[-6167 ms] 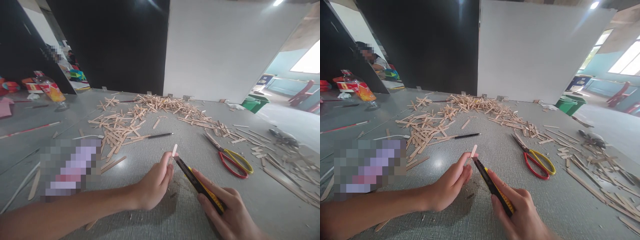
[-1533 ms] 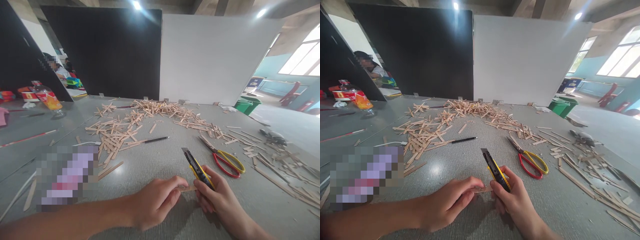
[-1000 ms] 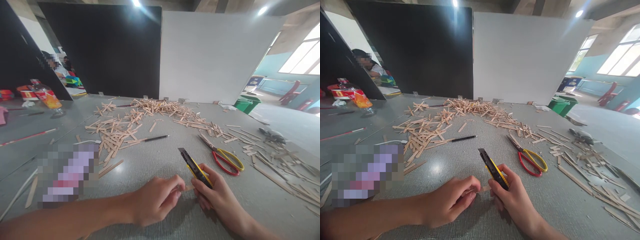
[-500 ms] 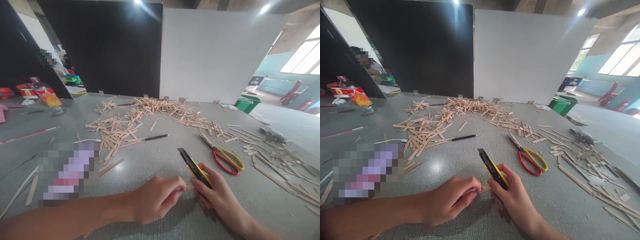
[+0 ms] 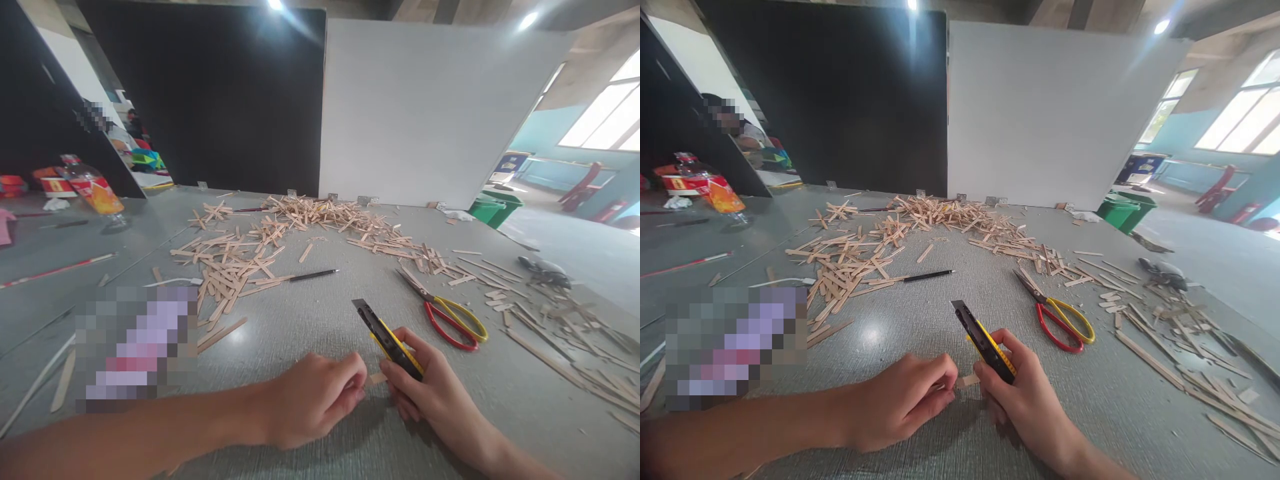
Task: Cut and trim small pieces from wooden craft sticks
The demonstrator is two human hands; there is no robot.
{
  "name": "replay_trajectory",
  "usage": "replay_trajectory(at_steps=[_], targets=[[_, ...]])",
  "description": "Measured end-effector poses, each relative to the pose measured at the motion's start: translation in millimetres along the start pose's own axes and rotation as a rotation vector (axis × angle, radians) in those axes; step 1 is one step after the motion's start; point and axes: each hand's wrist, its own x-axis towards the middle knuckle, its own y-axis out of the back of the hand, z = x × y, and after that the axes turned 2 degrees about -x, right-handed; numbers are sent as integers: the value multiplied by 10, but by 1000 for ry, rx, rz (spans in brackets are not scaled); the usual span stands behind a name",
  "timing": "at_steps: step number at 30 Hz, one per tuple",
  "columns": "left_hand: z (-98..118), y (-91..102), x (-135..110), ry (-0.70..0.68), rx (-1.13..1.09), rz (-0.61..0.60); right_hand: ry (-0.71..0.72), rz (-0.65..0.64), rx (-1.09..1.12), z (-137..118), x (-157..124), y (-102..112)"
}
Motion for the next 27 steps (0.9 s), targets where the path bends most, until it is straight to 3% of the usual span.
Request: replay_trajectory(at_steps=[17,27], targets=[[-14,3,-3,1,-59,36,0,31,15,-18,-1,-14],[-72,-44,-8,-24,-53,171,35,125,-2,19,-18,-35]])
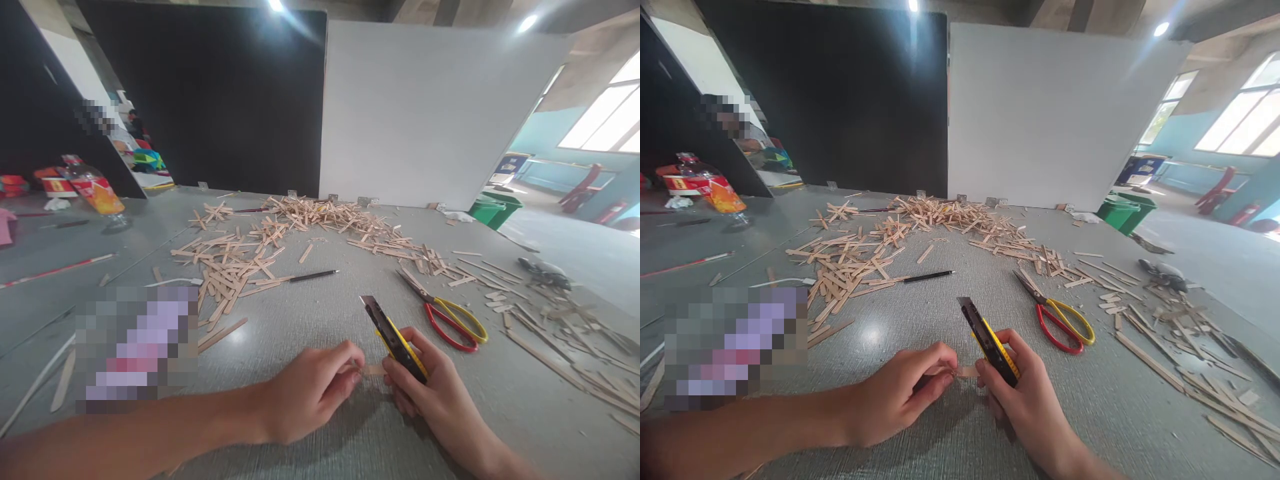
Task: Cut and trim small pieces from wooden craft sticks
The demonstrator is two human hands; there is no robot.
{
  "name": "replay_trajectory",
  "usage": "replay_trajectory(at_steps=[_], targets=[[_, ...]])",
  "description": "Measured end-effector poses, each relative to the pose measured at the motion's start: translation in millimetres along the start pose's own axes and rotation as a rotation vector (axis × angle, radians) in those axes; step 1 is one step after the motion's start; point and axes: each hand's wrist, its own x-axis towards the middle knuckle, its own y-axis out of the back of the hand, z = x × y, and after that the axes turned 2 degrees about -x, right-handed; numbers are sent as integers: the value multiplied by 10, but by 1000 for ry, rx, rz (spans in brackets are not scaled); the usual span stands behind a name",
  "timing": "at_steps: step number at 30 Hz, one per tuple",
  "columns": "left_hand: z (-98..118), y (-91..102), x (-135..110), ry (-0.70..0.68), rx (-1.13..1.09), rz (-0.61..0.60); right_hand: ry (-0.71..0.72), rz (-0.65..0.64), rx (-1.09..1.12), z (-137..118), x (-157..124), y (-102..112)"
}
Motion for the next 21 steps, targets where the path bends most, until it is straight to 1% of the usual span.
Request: replay_trajectory(at_steps=[3,6,9,12,15,21], targets=[[-27,-17,2,-45,37,91,15,11,-57,5,-26,0],[-75,-47,-4,-86,76,191,52,20,-161,18,-53,4],[-118,-79,-15,-122,111,252,84,21,-247,27,-74,11],[-135,-100,-16,-153,124,266,81,10,-268,25,-84,16],[-128,-107,-9,-173,107,246,89,8,-273,15,-86,13],[-91,-96,-2,-143,71,199,128,50,-321,-2,-92,6]])
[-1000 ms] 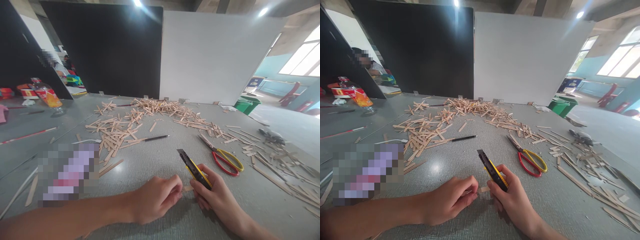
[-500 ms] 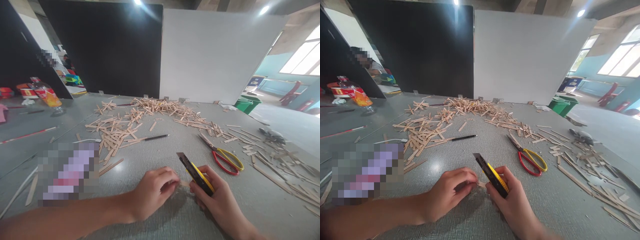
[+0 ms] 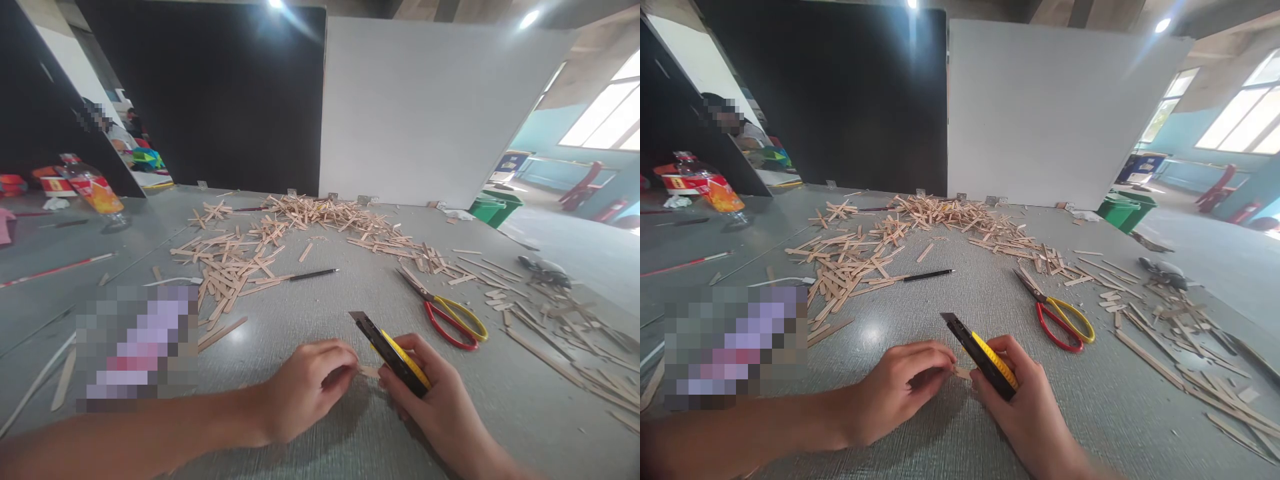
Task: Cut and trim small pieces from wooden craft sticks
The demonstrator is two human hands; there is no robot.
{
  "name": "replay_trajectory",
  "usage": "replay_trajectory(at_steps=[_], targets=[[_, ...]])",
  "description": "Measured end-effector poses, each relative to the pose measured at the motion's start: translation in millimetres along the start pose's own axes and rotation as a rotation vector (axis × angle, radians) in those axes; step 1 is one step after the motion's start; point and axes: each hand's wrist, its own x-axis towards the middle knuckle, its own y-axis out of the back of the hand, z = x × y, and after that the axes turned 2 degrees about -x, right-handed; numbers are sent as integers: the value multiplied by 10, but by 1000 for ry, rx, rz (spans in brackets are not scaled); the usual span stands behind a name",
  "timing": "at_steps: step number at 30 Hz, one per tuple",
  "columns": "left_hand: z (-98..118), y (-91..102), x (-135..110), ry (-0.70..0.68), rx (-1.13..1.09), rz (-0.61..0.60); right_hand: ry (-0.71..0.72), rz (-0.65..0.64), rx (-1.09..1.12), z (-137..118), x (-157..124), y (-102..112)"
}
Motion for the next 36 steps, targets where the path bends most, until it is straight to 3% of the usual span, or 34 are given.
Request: replay_trajectory(at_steps=[10,16,22,28,36], targets=[[50,35,-14,95,41,-105,113,42,-147,-20,31,7],[98,83,6,232,-1,-79,64,105,-99,26,29,-8],[64,63,20,267,-84,-120,-2,121,10,61,24,-29],[-11,37,39,374,-165,47,-38,150,215,-9,56,-25],[-115,-7,51,518,-346,202,-113,0,224,-25,43,-27]])
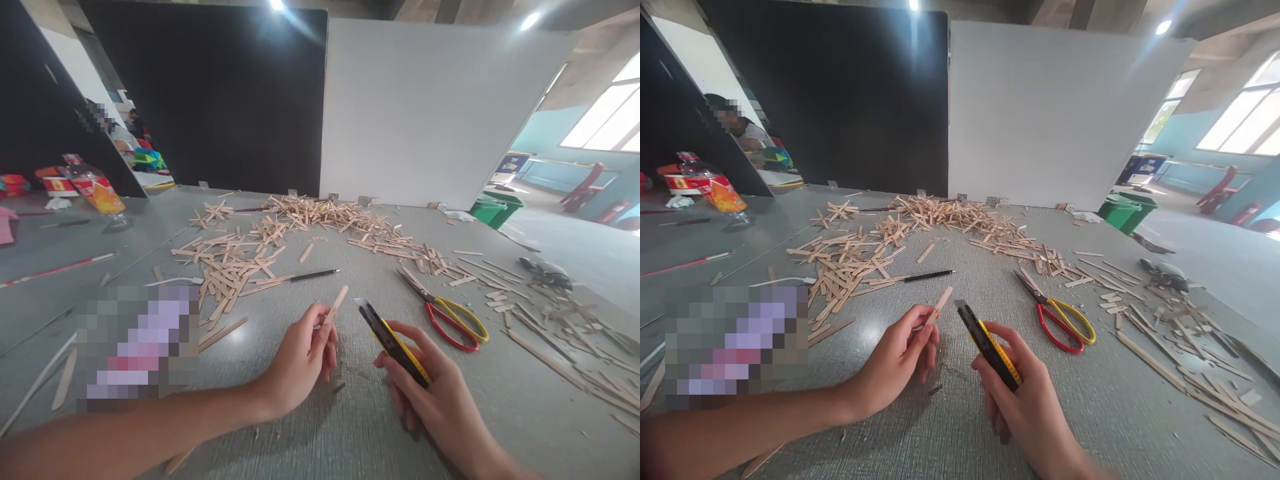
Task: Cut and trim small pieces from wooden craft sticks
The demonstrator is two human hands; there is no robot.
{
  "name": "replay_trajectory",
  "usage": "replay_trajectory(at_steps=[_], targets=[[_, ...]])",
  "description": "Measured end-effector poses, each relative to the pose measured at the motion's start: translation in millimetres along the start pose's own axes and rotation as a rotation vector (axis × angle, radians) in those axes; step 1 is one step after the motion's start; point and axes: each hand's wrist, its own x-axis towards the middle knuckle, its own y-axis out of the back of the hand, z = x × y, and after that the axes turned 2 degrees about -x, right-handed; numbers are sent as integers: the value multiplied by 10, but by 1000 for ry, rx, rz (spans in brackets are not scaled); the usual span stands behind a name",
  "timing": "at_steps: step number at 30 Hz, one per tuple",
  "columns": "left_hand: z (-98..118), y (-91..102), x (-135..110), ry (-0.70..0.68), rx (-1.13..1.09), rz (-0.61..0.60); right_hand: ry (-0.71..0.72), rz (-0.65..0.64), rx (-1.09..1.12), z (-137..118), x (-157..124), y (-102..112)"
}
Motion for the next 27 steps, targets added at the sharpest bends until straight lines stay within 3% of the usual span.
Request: replay_trajectory(at_steps=[6,9,27], targets=[[71,7,-6,-17,-40,28,158,-130,-175,27,-63,97],[100,1,-11,-29,-47,55,165,-157,-166,80,-71,103],[111,6,-38,-63,-17,59,146,-103,-133,73,-37,42]])
